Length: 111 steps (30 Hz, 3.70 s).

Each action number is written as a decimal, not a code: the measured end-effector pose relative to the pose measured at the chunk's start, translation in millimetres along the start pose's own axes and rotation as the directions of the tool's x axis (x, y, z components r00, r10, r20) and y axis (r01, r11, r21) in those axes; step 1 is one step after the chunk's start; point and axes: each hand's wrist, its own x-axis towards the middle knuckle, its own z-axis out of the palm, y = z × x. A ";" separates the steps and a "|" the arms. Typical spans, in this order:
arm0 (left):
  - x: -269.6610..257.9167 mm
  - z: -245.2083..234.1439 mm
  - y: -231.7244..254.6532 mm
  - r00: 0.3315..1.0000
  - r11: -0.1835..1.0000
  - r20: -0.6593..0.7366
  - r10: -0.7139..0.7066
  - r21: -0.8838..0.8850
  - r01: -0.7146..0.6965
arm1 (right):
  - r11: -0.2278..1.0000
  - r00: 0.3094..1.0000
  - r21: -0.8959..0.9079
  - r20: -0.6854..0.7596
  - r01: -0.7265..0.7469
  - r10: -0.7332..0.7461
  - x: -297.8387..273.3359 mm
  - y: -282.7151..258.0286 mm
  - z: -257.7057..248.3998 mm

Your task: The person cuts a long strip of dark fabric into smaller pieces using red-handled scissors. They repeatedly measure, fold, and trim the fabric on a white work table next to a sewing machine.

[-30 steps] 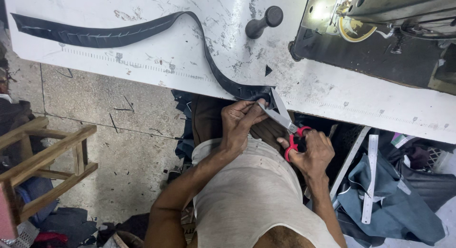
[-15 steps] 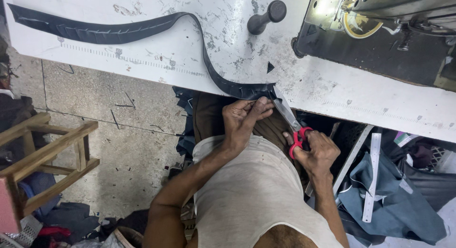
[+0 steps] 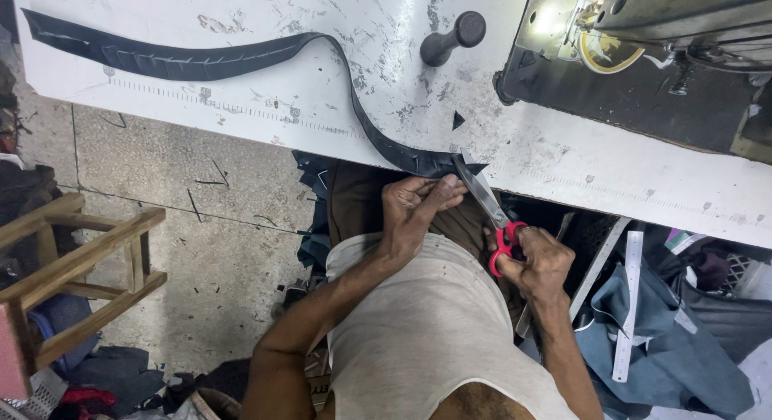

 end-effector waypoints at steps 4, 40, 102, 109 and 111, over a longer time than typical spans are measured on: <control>2.1 0.2 0.6 0.999 0.999 0.036 0.033 0.026 -0.034 | 0.999 0.998 -0.047 0.050 -0.024 0.026 -11.4 10.2 -0.3; 73.3 -65.9 166.1 0.923 -0.118 0.321 0.210 0.946 -0.302 | 0.710 0.952 0.638 -0.139 0.297 -0.273 257.8 -114.0 -3.2; 98.7 -76.2 274.4 0.746 0.729 0.067 0.663 0.168 -0.663 | 0.731 0.653 0.583 0.714 -0.354 -0.253 204.7 -69.0 -42.5; 189.6 -215.3 282.0 0.758 0.766 -0.170 0.630 0.300 -0.569 | 0.987 0.976 0.157 0.214 0.015 -0.048 221.2 -26.5 -24.5; 193.0 -221.3 277.6 0.696 0.640 -0.188 0.693 0.604 -0.475 | 0.995 0.992 0.002 -0.082 0.100 -0.099 209.1 -33.1 -16.5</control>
